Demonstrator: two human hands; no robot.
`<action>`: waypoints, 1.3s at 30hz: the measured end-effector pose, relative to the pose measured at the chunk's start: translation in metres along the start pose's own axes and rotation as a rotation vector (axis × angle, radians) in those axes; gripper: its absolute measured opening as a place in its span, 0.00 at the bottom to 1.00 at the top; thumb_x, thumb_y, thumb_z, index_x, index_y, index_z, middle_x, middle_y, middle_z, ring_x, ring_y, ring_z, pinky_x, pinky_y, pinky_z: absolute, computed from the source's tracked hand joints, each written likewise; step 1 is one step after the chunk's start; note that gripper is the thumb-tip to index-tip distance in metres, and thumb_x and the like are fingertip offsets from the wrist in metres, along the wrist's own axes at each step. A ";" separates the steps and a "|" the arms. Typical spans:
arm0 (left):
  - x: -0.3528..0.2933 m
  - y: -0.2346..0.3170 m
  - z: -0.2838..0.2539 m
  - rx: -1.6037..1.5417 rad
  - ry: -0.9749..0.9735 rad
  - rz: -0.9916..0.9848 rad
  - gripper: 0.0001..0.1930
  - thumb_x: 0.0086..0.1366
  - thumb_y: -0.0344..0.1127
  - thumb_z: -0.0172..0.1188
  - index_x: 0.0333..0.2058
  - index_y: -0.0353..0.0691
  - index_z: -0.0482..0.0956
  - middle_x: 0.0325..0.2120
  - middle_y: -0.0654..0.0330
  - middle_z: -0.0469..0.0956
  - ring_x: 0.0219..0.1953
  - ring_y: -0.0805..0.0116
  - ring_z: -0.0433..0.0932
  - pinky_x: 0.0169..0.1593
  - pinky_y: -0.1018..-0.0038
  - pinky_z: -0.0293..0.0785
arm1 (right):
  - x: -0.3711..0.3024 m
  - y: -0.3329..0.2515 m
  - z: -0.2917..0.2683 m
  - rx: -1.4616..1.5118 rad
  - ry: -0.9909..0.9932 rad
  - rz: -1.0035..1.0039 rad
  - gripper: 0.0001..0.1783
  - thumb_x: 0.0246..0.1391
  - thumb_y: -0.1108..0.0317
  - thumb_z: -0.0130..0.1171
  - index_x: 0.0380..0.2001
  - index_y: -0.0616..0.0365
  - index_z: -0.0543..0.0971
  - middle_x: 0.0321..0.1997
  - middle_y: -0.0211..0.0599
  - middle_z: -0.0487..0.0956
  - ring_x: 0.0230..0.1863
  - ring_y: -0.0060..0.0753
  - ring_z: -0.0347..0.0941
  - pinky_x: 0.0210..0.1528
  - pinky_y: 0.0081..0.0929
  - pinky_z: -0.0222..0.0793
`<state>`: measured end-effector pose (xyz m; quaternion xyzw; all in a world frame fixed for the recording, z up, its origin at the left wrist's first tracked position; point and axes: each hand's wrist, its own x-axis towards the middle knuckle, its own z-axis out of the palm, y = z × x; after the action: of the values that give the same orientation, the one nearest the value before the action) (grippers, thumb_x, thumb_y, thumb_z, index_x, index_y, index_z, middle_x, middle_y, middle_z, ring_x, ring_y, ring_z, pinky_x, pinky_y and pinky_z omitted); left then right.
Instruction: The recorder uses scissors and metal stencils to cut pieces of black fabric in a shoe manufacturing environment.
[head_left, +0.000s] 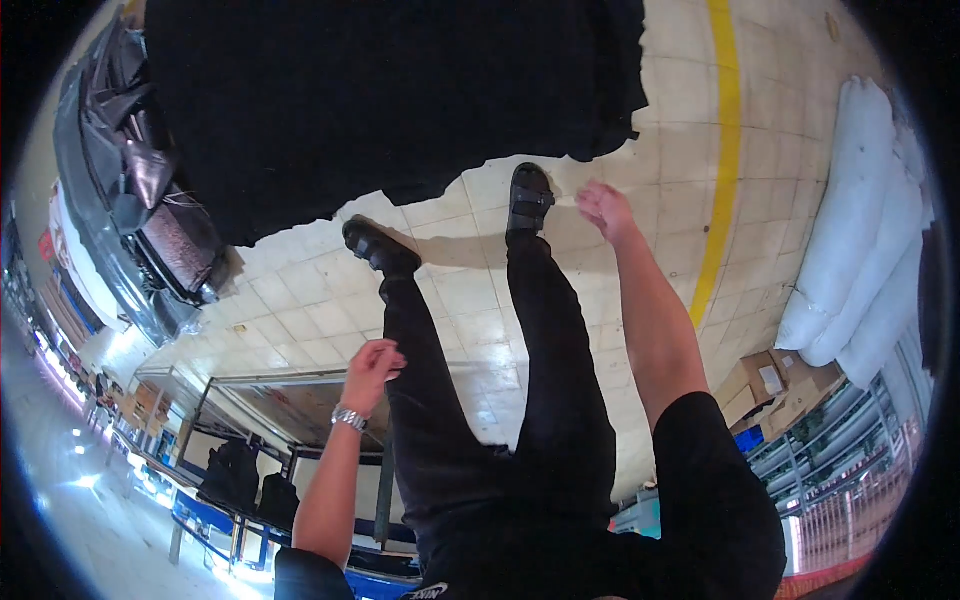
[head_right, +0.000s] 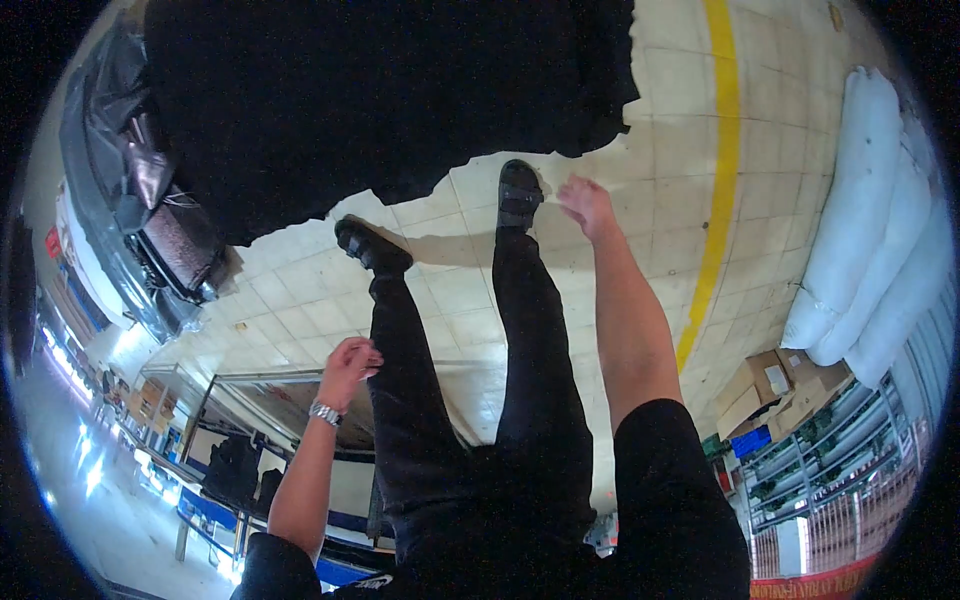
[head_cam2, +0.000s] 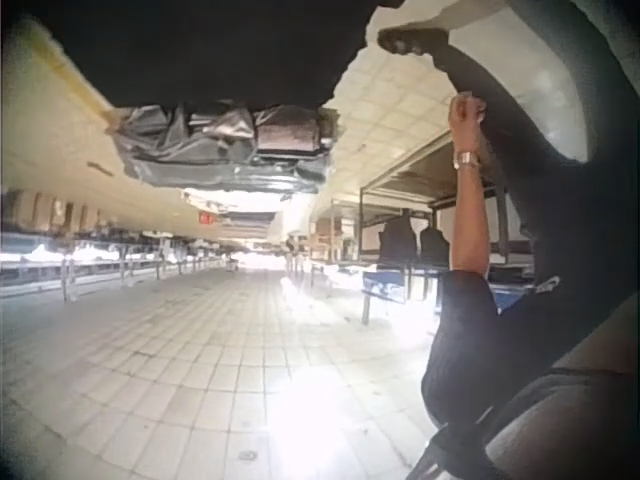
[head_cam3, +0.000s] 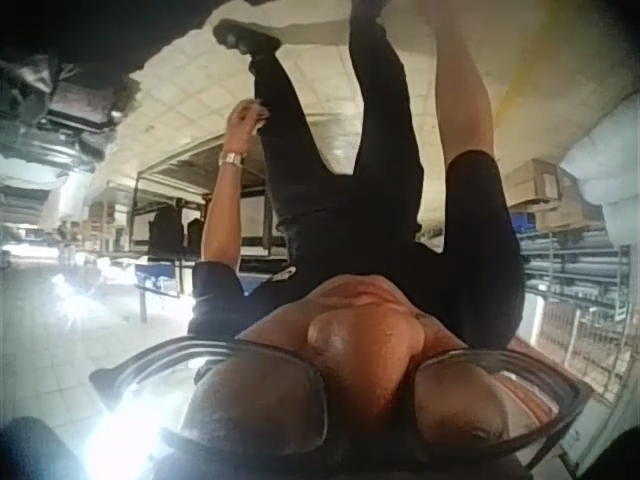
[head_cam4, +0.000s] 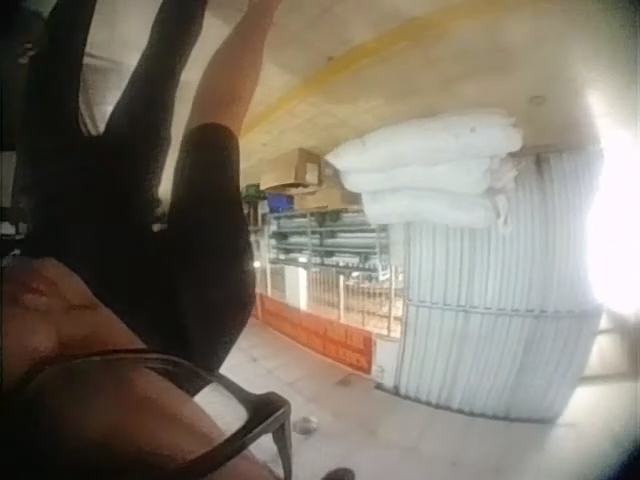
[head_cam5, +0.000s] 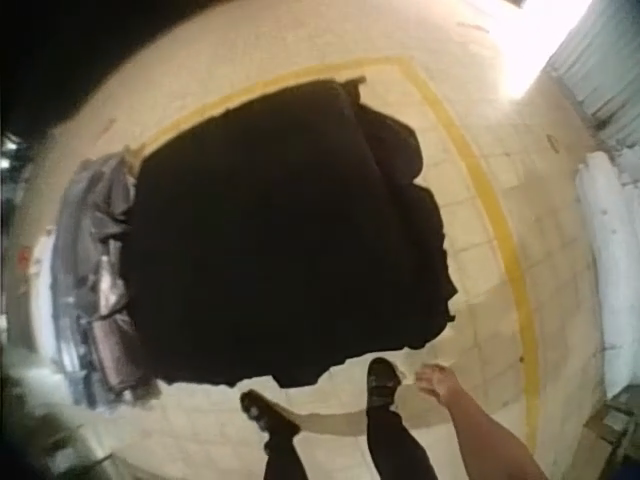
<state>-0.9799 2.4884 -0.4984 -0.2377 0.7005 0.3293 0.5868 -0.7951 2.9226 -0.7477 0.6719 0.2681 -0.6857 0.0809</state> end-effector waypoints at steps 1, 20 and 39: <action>0.022 0.004 0.021 0.023 -0.062 -0.041 0.12 0.72 0.38 0.55 0.49 0.39 0.75 0.38 0.59 0.82 0.40 0.68 0.83 0.42 0.74 0.79 | 0.024 -0.006 0.005 0.079 -0.032 0.024 0.24 0.63 0.51 0.58 0.51 0.58 0.73 0.48 0.41 0.79 0.45 0.35 0.78 0.52 0.39 0.75; 0.282 0.024 0.019 -0.405 0.120 -0.083 0.15 0.70 0.41 0.57 0.51 0.43 0.73 0.41 0.58 0.81 0.41 0.66 0.82 0.41 0.70 0.79 | 0.148 0.011 0.042 0.388 0.165 -0.057 0.21 0.60 0.48 0.60 0.46 0.52 0.75 0.36 0.31 0.78 0.36 0.34 0.76 0.39 0.32 0.75; 0.350 0.056 -0.051 -1.456 0.163 0.179 0.33 0.66 0.56 0.60 0.62 0.43 0.67 0.61 0.54 0.68 0.63 0.51 0.66 0.65 0.46 0.62 | -0.064 -0.144 0.042 0.137 -0.080 -0.489 0.26 0.64 0.59 0.58 0.60 0.61 0.71 0.61 0.42 0.75 0.60 0.36 0.72 0.60 0.31 0.69</action>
<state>-1.1237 2.5071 -0.8260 -0.5326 0.3630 0.7387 0.1974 -0.8946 3.0081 -0.6500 0.5635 0.3720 -0.7273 -0.1226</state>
